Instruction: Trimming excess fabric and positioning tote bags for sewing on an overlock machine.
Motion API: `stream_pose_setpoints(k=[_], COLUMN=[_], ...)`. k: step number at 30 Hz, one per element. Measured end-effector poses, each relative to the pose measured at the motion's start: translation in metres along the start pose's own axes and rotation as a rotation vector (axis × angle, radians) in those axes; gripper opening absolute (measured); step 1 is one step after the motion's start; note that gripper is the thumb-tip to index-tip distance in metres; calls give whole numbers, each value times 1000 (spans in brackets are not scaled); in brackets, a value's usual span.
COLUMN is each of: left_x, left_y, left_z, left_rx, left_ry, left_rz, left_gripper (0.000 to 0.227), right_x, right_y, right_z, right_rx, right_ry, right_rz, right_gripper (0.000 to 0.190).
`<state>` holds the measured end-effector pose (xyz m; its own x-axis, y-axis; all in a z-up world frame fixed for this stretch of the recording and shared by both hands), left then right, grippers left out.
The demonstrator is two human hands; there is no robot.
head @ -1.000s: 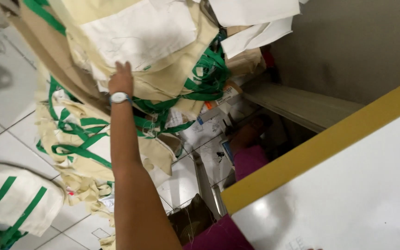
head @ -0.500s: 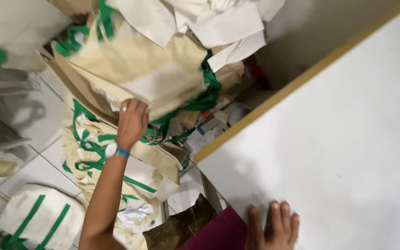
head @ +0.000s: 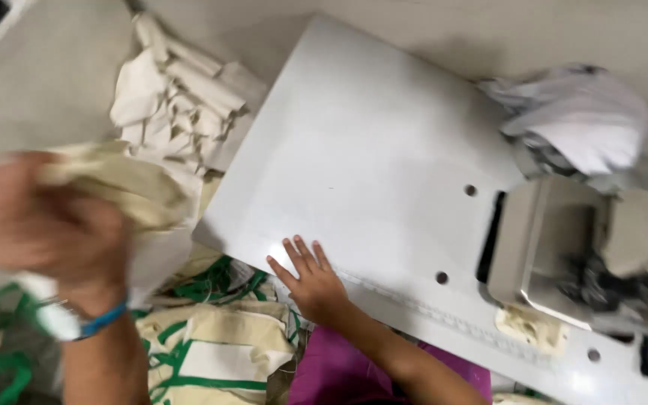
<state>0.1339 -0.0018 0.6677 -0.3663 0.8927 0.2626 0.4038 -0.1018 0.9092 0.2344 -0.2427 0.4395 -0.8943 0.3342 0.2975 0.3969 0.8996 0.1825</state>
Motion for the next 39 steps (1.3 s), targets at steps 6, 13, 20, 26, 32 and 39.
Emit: stream_pose_setpoints(k=[6, 13, 20, 26, 32, 39], left_x=[-104, -243, -380, -366, -389, -408], left_y=[52, 46, -121, -114, -179, -155], left_z=[-23, -50, -35, -86, -73, -40], left_rx=[138, 396, 738, 499, 688, 862], left_ry=[-475, -911, -863, -892, -1381, -1661], left_rz=[94, 139, 265, -382, -1687, -2036], left_gripper=[30, 51, 27, 22, 37, 76], right_x=[-38, -123, -356, -441, -453, -445], right_y=[-60, -245, -517, -561, -553, -555], right_z=[-37, -207, -252, -242, -258, -266], right_rx=[199, 130, -290, -178, 145, -15], right_ry=[513, 649, -34, -248, -197, 262], right_rz=[177, 278, 1369, 1649, 1774, 1804], right_gripper=[58, 47, 28, 65, 62, 29])
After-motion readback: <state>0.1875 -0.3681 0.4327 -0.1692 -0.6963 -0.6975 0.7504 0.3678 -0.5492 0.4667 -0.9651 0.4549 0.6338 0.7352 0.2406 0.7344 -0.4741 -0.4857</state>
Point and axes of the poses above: each hand's wrist, its own y-axis towards the middle knuckle, its own z-axis out of the palm, x = y × z, the point moved 4 cm from there along y, towards the middle knuckle, and after that the axes turned 13 degrees about z, right-handed, at the moved point
